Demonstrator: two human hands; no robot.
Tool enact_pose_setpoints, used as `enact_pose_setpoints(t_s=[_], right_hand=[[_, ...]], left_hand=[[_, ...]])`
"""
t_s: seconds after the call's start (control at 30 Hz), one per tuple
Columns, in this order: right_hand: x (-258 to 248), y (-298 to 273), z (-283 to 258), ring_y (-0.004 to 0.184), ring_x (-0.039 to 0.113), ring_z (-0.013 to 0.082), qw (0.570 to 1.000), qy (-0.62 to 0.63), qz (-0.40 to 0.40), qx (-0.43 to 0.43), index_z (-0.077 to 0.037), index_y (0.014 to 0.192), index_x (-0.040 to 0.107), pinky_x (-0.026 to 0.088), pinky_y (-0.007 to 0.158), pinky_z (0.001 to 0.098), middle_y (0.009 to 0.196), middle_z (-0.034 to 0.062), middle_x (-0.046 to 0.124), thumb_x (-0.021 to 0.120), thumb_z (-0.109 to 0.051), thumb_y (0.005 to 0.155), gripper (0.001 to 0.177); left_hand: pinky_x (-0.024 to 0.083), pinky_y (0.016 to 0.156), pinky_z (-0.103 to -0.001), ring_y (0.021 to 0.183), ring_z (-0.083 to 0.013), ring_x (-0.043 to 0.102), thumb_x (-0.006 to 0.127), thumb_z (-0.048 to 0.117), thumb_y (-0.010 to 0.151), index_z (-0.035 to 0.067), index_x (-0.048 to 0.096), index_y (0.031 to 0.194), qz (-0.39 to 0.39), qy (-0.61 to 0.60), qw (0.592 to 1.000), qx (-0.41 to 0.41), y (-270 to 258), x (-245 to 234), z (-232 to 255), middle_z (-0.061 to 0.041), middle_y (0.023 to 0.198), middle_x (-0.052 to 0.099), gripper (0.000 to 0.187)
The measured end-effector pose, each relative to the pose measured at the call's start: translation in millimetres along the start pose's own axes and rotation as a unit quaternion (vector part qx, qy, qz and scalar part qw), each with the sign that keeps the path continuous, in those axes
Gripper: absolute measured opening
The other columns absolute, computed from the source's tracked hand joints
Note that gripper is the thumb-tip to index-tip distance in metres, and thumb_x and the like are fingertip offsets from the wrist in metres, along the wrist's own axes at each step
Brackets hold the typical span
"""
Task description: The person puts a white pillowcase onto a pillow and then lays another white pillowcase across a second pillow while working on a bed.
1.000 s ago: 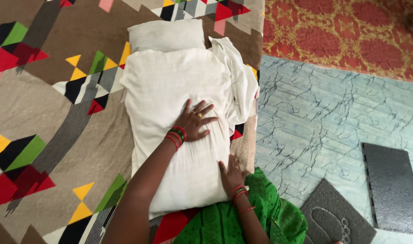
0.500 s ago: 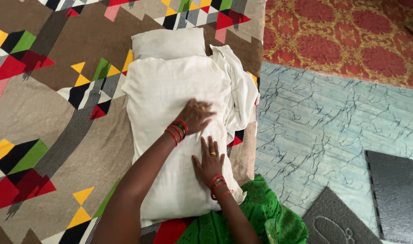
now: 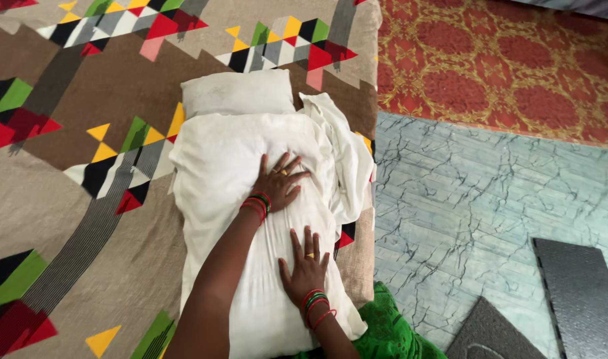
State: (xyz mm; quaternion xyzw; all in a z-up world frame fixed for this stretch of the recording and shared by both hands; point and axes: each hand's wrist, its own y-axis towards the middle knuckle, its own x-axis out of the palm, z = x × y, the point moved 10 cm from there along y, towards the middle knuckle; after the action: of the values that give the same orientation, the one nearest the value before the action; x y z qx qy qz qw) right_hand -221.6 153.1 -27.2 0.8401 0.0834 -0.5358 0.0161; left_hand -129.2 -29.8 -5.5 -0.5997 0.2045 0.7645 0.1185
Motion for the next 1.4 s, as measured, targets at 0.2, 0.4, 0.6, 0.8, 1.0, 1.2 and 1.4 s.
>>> enact_pose_setpoints(t_s=[0.2, 0.4, 0.6, 0.8, 1.0, 1.2, 1.4], right_hand=[[-4, -14, -2, 0.156, 0.011, 0.0348, 1.000, 0.019, 0.015, -0.002, -0.028, 0.161, 0.022, 0.016, 0.118, 0.0661, 0.171, 0.0079, 0.010, 0.059, -0.042, 0.093, 0.079], [-1, -18, -1, 0.155, 0.011, 0.0360, 0.999, 0.023, 0.023, -0.023, -0.026, 0.161, 0.023, 0.015, 0.118, 0.0650, 0.170, 0.0096, 0.012, 0.062, -0.040, 0.093, 0.080], [0, -8, 0, 0.155, 0.013, 0.0352, 0.999, 0.032, 0.024, -0.020, -0.026, 0.160, 0.024, 0.016, 0.118, 0.0631, 0.170, 0.0089, 0.014, 0.063, -0.038, 0.093, 0.078], [4, -2, 5, 0.155, 0.014, 0.0339, 0.999, 0.046, 0.018, -0.012, -0.027, 0.160, 0.026, 0.016, 0.118, 0.0621, 0.170, 0.0073, 0.015, 0.062, -0.037, 0.093, 0.077], [1, -11, 20, 0.152, 0.027, 0.0332, 0.987, 0.150, 0.066, -0.005, -0.025, 0.153, 0.040, 0.025, 0.122, 0.0531, 0.169, 0.0059, 0.025, 0.060, -0.034, 0.093, 0.064], [5, -6, 35, 0.152, 0.028, 0.0309, 0.973, 0.205, 0.106, 0.010, -0.019, 0.157, 0.032, 0.019, 0.122, 0.0526, 0.169, 0.0076, 0.022, 0.055, -0.035, 0.098, 0.065], [10, -13, 21, 0.158, 0.014, 0.0281, 0.992, 0.093, 0.075, -0.036, -0.020, 0.160, 0.023, 0.009, 0.124, 0.0543, 0.171, 0.0071, 0.016, 0.052, -0.041, 0.100, 0.070]], left_hand=[[0.012, 0.126, -0.072, 0.160, -0.0205, 0.028, 0.050, 0.048, 0.104, 0.042, 0.052, 0.147, -0.096, 0.042, 0.994, -0.041, 24, 18, -26, 0.007, 0.168, 0.036, 0.043], [0.006, 0.115, -0.077, 0.155, -0.0332, 0.017, 0.046, 0.046, 0.101, 0.042, 0.042, 0.152, -0.028, 0.046, 0.987, -0.150, 25, -28, -74, -0.001, 0.168, 0.023, 0.051], [0.006, 0.116, -0.074, 0.155, -0.0328, 0.016, 0.044, 0.045, 0.100, 0.041, 0.036, 0.155, -0.029, 0.026, 0.990, -0.139, 33, -30, -75, -0.002, 0.168, 0.023, 0.055], [0.009, 0.117, -0.073, 0.154, -0.0307, 0.021, 0.046, 0.045, 0.100, 0.040, 0.039, 0.154, -0.010, -0.001, 0.989, -0.150, 41, -14, -96, -0.001, 0.167, 0.027, 0.055], [0.031, 0.116, -0.059, 0.142, -0.0358, 0.046, 0.063, 0.039, 0.096, 0.025, 0.060, 0.140, 0.263, -0.108, 0.947, -0.152, 3, -25, -144, -0.013, 0.145, 0.059, 0.046], [0.037, 0.111, -0.045, 0.141, -0.0388, 0.041, 0.070, 0.061, 0.095, -0.006, 0.037, 0.152, 0.338, -0.416, 0.719, -0.442, -201, 28, -249, -0.026, 0.153, 0.041, 0.094], [0.038, 0.104, -0.046, 0.135, -0.0368, 0.046, 0.056, 0.072, 0.104, -0.006, 0.034, 0.159, 0.265, -0.417, 0.751, -0.438, -250, 66, -202, -0.028, 0.153, 0.044, 0.098]])
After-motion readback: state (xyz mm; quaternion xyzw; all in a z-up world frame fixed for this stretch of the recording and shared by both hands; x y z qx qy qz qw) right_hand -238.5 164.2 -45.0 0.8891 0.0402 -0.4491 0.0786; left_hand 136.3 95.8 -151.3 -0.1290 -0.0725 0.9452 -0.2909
